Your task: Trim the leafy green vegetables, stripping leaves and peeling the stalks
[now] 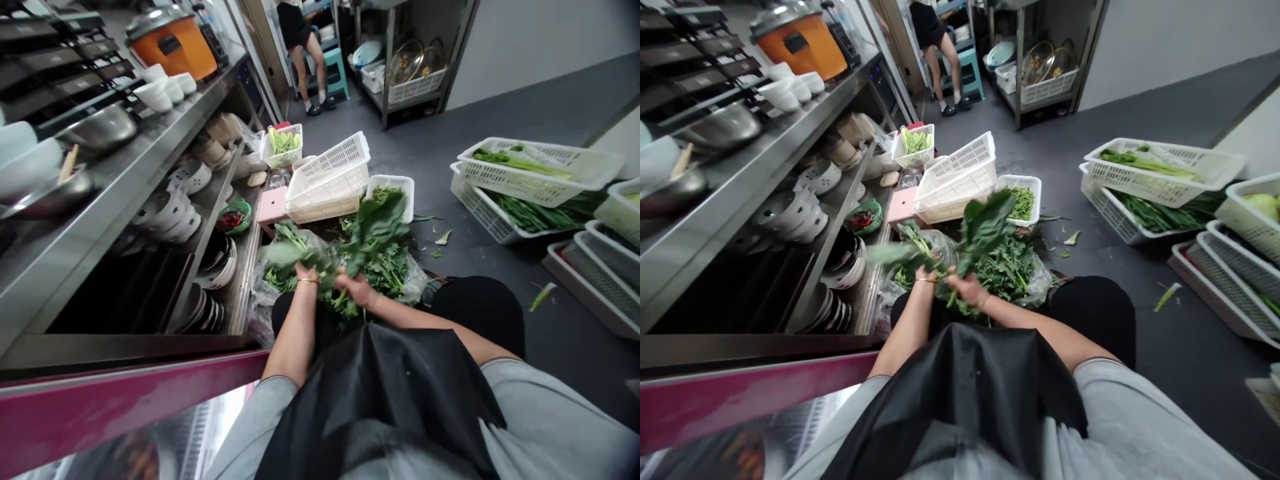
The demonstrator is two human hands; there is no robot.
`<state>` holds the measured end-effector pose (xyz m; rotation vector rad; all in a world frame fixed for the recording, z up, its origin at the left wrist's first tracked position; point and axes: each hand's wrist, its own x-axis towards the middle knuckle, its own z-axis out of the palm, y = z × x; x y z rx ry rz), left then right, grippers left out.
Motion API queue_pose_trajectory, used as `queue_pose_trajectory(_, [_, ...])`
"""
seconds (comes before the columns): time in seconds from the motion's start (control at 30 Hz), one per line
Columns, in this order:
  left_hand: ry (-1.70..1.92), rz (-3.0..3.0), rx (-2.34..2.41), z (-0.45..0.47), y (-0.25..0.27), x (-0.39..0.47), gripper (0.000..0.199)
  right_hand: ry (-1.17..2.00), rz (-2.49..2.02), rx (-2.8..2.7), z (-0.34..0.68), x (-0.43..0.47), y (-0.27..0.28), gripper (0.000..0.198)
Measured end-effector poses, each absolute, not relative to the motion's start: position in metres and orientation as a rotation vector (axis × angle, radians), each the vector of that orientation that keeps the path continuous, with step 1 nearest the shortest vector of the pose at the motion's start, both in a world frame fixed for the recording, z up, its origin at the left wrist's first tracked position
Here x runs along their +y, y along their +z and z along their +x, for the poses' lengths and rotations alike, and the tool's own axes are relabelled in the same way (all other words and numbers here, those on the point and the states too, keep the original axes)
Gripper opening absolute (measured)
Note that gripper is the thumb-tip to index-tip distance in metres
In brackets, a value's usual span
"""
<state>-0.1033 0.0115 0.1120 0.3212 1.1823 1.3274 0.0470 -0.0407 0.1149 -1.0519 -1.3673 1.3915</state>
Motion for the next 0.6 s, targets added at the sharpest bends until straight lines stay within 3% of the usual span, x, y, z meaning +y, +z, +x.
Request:
queue_pose_trajectory(0.1, [1.397,0.326,1.096,-0.124,0.117,-0.003,0.044,1.329,-1.404,-1.473,0.093,-0.013,0.097,0.042])
queue_pose_trajectory(0.27, [1.364,0.459,0.944,-0.114,0.119,-0.035,0.042,1.261,-1.881,-1.838,0.133,0.026,0.079,0.042])
queue_pose_trajectory(0.43, [1.285,0.540,1.176,-0.078,0.114,-0.044,0.045,1.300,-1.403,-1.954,0.072,0.034,0.122,0.042])
queue_pose_trajectory(0.6, [1.241,0.489,1.270,-0.057,0.108,-0.037,0.049,0.844,-1.275,-2.014,0.045,0.007,0.146,0.026])
